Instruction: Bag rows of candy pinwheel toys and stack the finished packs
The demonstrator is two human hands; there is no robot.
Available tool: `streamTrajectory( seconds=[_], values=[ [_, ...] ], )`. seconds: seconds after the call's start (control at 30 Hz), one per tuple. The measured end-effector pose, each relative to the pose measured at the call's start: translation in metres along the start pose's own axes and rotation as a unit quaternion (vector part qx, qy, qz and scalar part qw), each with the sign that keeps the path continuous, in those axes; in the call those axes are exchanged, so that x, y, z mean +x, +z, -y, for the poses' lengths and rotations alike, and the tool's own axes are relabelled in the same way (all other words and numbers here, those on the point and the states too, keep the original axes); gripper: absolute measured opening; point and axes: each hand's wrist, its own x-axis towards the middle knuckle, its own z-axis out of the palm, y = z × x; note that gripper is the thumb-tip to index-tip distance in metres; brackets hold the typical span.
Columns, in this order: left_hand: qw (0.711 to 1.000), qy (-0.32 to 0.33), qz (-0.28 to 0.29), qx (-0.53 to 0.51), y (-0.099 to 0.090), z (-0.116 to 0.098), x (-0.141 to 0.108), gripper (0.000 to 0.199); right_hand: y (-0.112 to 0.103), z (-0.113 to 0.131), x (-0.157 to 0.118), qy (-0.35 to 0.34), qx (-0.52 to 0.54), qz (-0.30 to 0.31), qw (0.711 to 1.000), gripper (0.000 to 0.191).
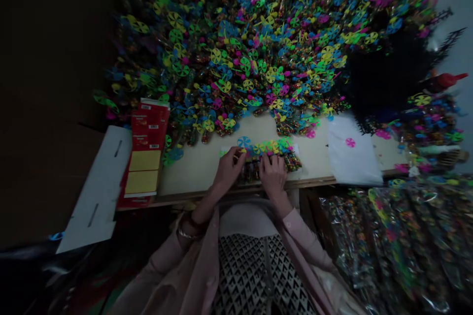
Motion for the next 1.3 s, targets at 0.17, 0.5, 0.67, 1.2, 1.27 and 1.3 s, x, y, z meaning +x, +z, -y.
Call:
streamTrajectory(
  seconds=[0.17,0.5,0.67,1.2,1.27,1.3],
  values=[
    [0.999,-0.003,-0.045,-0.010,0.031,-0.003,-0.012,0.020,0.006,0.004,-0.007,0.042,-0.020,0.012,0.999,0.033],
    [0.961,0.044,-0.074,0.264,0.066,-0.017,-0.004,0.021,-0.017,-0.025,-0.020,0.104,0.152,-0.061,0.981,0.034],
    [0.933,0.028,-0.083,0.348,0.068,-0.019,-0.004,0.023,-0.012,-0.078,0.028,0.134,0.140,-0.061,0.979,0.033],
    [0.937,0.013,-0.095,0.337,0.065,-0.012,-0.002,0.027,0.024,-0.103,0.112,0.106,0.023,0.144,0.984,0.039],
    [0.947,0.012,-0.091,0.308,0.064,-0.009,-0.002,0.025,0.025,-0.103,0.113,0.102,0.046,0.123,0.986,0.036],
    [0.952,0.012,-0.089,0.291,0.063,-0.007,-0.002,0.024,0.025,-0.104,0.113,0.100,0.058,0.104,0.988,0.034]
  ],
)
